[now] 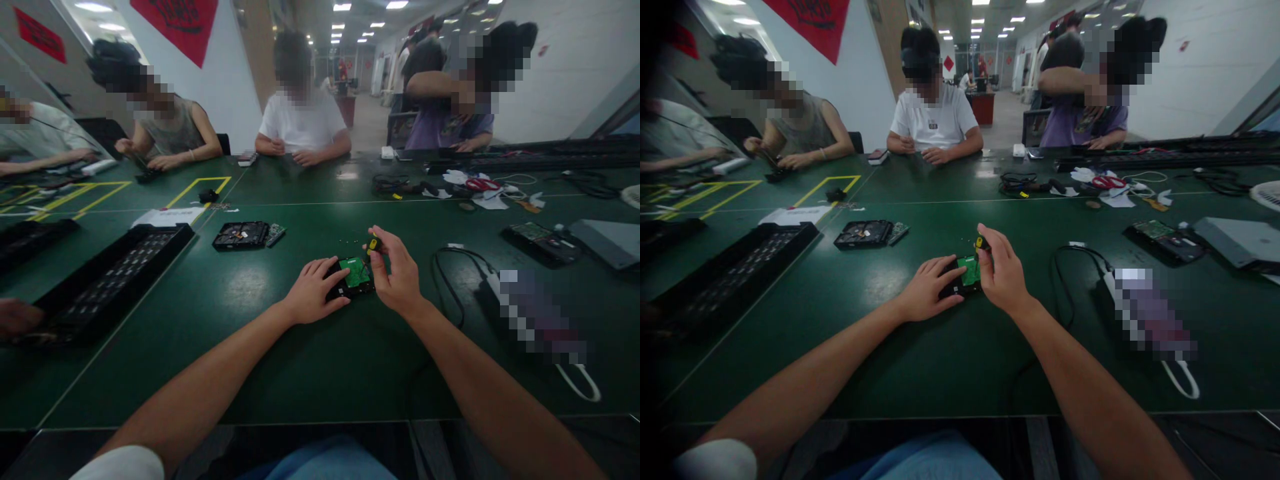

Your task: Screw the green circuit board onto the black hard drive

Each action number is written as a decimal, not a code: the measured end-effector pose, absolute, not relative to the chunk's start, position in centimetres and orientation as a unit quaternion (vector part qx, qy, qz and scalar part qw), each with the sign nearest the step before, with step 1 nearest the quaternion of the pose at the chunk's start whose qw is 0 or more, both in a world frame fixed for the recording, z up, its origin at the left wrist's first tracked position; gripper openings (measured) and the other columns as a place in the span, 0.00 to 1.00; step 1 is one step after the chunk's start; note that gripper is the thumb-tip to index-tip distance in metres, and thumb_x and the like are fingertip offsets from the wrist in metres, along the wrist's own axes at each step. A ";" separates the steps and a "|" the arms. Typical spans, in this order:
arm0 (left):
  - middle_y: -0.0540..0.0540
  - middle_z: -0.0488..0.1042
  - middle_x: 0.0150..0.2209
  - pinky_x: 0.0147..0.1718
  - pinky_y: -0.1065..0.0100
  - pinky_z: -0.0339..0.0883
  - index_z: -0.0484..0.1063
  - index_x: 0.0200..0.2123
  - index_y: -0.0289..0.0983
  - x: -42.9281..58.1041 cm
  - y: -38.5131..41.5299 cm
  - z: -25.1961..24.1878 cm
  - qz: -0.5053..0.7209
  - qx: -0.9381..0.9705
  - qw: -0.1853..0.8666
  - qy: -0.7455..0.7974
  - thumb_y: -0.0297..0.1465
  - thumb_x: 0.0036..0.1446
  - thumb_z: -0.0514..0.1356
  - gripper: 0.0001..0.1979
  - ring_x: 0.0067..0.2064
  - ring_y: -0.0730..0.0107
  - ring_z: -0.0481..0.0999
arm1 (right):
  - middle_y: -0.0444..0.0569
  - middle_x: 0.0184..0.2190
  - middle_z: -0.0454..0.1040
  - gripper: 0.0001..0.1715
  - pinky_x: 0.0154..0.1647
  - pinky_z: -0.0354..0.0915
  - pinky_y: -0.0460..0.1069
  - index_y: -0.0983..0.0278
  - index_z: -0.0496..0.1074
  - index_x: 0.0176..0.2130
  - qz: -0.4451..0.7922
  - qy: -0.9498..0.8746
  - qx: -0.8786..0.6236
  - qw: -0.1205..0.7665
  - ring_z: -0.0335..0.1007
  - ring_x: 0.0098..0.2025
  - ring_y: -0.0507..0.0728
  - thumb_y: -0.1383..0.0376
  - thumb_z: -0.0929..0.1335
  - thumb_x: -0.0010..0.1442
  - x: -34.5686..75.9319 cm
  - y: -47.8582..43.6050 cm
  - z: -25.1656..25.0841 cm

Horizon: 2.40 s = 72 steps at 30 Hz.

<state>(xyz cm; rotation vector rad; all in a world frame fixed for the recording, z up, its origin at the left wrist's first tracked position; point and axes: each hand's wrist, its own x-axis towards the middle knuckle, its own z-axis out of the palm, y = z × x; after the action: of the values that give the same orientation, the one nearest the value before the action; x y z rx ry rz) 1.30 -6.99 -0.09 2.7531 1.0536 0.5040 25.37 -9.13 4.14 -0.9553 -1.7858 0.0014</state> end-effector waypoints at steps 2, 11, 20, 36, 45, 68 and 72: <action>0.38 0.54 0.74 0.69 0.38 0.52 0.61 0.72 0.47 1.3 -7.1 -0.1 0.168 0.917 0.074 0.355 0.54 0.66 0.59 0.36 0.73 0.40 0.56 | 0.55 0.59 0.71 0.30 0.51 0.77 0.61 0.52 0.62 0.69 -0.013 -0.743 -0.406 0.531 0.74 0.53 0.63 0.62 0.67 0.71 25.4 -9.2 4.2; 0.37 0.54 0.74 0.70 0.37 0.49 0.63 0.70 0.44 1.5 -7.2 -0.3 0.183 0.898 0.067 0.394 0.54 0.66 0.59 0.35 0.74 0.40 0.54 | 0.54 0.57 0.73 0.28 0.53 0.76 0.62 0.53 0.63 0.68 -0.060 -0.746 -0.404 0.526 0.74 0.55 0.63 0.67 0.65 0.72 25.5 -8.9 4.3; 0.34 0.53 0.75 0.68 0.38 0.54 0.62 0.70 0.41 0.6 -6.8 -0.2 0.179 0.908 0.091 0.367 0.48 0.63 0.63 0.36 0.73 0.38 0.55 | 0.53 0.50 0.71 0.25 0.42 0.78 0.57 0.53 0.68 0.62 -0.075 -0.728 -0.404 0.549 0.75 0.48 0.61 0.64 0.71 0.68 25.2 -9.2 4.6; 0.35 0.55 0.73 0.68 0.40 0.56 0.64 0.69 0.44 0.9 -7.0 -0.1 0.188 0.903 0.076 0.378 0.47 0.64 0.63 0.34 0.72 0.40 0.57 | 0.53 0.55 0.73 0.28 0.51 0.77 0.61 0.52 0.64 0.67 -0.061 -0.739 -0.415 0.527 0.74 0.51 0.62 0.65 0.67 0.71 25.5 -8.8 3.8; 0.34 0.55 0.73 0.67 0.39 0.55 0.64 0.70 0.44 0.9 -7.1 0.0 0.181 0.904 0.078 0.378 0.47 0.64 0.63 0.34 0.72 0.40 0.57 | 0.52 0.50 0.70 0.26 0.43 0.78 0.57 0.52 0.67 0.62 -0.092 -0.731 -0.413 0.536 0.73 0.47 0.61 0.62 0.72 0.67 25.5 -8.9 4.1; 0.34 0.55 0.73 0.67 0.40 0.56 0.63 0.70 0.43 1.0 -7.2 0.1 0.179 0.904 0.073 0.382 0.47 0.64 0.63 0.34 0.72 0.40 0.57 | 0.54 0.54 0.71 0.28 0.44 0.80 0.59 0.54 0.64 0.64 -0.062 -0.723 -0.416 0.548 0.74 0.51 0.62 0.63 0.70 0.68 25.4 -8.7 3.4; 0.34 0.54 0.73 0.67 0.40 0.56 0.64 0.70 0.43 1.0 -7.2 0.2 0.176 0.905 0.075 0.380 0.47 0.64 0.63 0.35 0.72 0.39 0.57 | 0.55 0.60 0.71 0.32 0.50 0.79 0.61 0.54 0.57 0.69 -0.013 -0.727 -0.408 0.552 0.79 0.49 0.60 0.64 0.68 0.70 25.2 -8.8 3.2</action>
<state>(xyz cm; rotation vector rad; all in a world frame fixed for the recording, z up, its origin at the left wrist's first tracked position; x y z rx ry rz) 1.03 -7.17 0.23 2.7147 1.1407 0.5284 25.16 -8.75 3.24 -0.9640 -1.7207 -0.0310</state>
